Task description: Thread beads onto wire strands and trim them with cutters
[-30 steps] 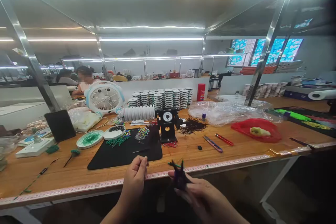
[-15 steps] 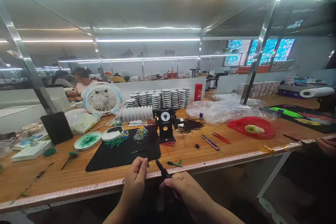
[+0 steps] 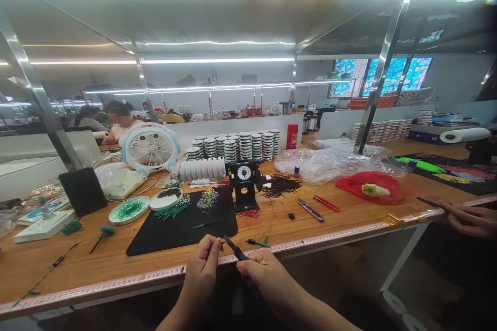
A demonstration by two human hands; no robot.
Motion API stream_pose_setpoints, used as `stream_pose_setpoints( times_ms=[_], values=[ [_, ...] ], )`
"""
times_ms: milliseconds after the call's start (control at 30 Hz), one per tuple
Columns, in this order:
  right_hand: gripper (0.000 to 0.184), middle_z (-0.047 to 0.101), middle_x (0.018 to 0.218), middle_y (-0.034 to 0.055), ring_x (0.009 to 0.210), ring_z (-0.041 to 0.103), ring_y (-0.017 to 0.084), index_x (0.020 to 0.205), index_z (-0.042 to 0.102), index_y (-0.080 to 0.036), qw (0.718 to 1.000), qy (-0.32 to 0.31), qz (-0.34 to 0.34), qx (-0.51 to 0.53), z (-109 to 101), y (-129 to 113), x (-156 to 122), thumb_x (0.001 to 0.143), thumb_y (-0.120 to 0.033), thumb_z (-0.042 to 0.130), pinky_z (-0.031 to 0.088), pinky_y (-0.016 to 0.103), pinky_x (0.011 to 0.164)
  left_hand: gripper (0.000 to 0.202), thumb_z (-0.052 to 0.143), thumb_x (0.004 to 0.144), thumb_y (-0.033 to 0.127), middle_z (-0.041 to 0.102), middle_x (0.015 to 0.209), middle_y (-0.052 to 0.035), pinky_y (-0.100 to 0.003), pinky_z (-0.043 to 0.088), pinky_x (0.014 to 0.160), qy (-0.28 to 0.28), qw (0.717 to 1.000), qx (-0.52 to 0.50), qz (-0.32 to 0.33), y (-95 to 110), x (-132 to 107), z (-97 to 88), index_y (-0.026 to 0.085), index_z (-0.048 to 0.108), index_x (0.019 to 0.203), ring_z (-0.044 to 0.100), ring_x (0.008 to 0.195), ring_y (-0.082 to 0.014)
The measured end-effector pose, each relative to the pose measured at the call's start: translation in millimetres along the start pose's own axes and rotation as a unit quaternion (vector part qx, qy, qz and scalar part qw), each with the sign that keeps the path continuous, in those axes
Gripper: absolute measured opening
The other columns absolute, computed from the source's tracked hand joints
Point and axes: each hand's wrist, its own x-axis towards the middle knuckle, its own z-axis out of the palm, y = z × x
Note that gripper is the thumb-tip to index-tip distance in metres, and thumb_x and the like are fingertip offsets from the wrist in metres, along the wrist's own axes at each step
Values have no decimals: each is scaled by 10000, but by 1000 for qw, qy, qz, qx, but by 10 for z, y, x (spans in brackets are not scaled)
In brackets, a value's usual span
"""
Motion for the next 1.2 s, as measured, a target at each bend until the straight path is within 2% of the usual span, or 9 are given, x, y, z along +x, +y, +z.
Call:
stream_pose_setpoints(
  times_ms=[167,400,567,700,833,1000,1100,1200],
  values=[
    [322,245,364,-79,355,180,41,447,301,-185,999,9,-27,19,4,47,38,715,-261,462,93,246,420,297,414,858,415,364,570,46,-243,289,545,-4,1000,-23,-5,-23,0,4,196,450,661,348,544,-126],
    [313,269,382,-75,365,191,43,453,325,-184,998,38,-30,45,43,68,44,712,-281,472,107,245,418,307,431,841,429,369,566,42,-236,296,525,9,999,-35,-16,-1,26,33,192,455,648,345,536,-125],
    [301,304,388,-72,371,241,47,468,378,-172,997,61,-10,54,18,56,46,693,-311,522,156,229,420,312,418,849,426,366,571,44,-236,301,530,-2,999,-38,-18,23,34,29,196,430,638,353,543,-125],
    [238,429,448,-33,407,361,70,524,481,-147,997,40,38,44,-35,-1,44,681,-317,535,243,213,435,307,417,853,430,368,567,49,-237,300,535,-23,999,-27,-25,39,34,6,198,437,653,359,542,-123],
    [246,436,443,-26,430,377,68,550,576,-110,1000,14,12,23,-48,-42,-48,705,-290,515,276,207,464,314,423,845,446,374,563,50,-240,310,537,11,999,-26,-38,25,30,9,204,419,644,364,545,-130],
    [303,547,541,45,488,506,120,632,616,-83,988,-36,55,141,43,-20,-181,712,-355,508,410,259,524,282,419,849,435,447,604,36,-248,337,579,68,997,13,-26,8,-13,65,209,454,684,427,591,-145],
    [263,584,622,69,522,545,144,679,606,-83,976,-29,67,206,95,-13,-186,697,-331,522,463,304,536,264,396,867,406,462,626,33,-254,342,597,76,996,47,-9,20,-56,93,216,451,692,455,608,-152],
    [218,597,686,73,598,588,173,743,597,-94,964,-42,70,254,120,-19,-159,690,-294,527,473,291,514,253,384,879,373,458,630,30,-259,339,607,76,994,78,20,28,-85,109,220,445,687,458,609,-154]
  ],
)
